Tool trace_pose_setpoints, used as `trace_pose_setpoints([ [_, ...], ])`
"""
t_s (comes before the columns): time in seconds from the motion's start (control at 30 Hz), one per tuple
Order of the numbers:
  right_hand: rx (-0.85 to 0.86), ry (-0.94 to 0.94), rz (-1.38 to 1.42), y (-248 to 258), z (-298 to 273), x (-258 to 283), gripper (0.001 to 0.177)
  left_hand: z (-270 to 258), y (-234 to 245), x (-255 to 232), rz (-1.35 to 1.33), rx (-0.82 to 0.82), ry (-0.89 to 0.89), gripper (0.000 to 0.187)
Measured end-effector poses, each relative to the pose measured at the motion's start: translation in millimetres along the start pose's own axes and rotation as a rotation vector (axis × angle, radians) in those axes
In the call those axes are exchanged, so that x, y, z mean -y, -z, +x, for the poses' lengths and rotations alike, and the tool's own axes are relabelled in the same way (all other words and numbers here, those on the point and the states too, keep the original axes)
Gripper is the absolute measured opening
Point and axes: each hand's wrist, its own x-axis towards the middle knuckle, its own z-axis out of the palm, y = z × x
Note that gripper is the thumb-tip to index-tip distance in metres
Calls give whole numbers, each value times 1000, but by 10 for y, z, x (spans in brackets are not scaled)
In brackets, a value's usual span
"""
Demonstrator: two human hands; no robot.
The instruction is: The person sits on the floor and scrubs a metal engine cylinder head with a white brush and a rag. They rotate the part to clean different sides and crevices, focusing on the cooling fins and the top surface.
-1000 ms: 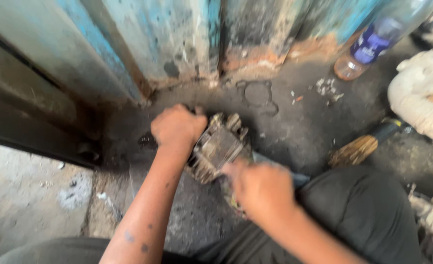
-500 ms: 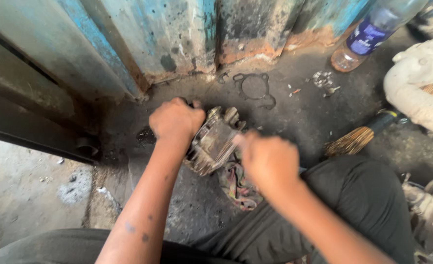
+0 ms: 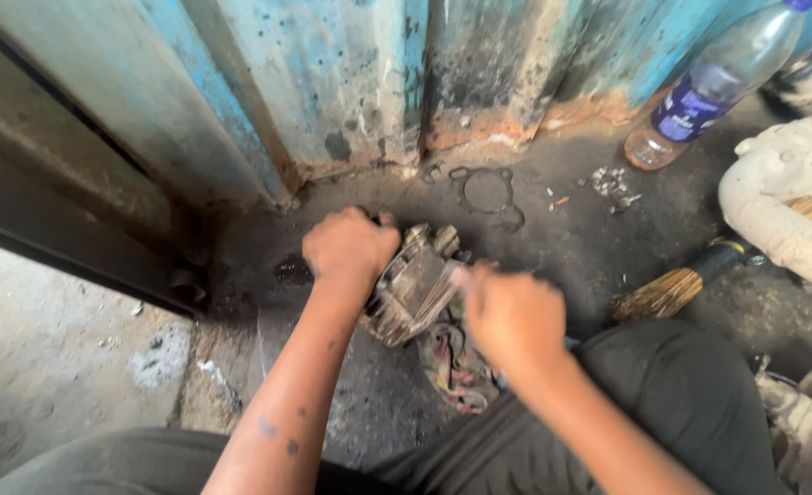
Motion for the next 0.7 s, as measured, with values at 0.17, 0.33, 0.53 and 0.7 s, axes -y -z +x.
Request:
trace_pose_setpoints([
  [0.17, -42, 156, 98, -120, -248, 71, 38, 9, 72, -19, -30, 62, 9, 62],
  [0.33, 228, -101, 691, -212, -48, -397, 40, -34, 15, -7, 25, 34, 1, 65],
  [0.53, 649, -603, 1213, -88, -38, -493, 29, 52, 66, 24, -31, 45, 18, 65],
  [0.7, 614, -424, 1063, -166, -28, -619, 26, 85, 88, 19, -43, 92, 35, 64],
])
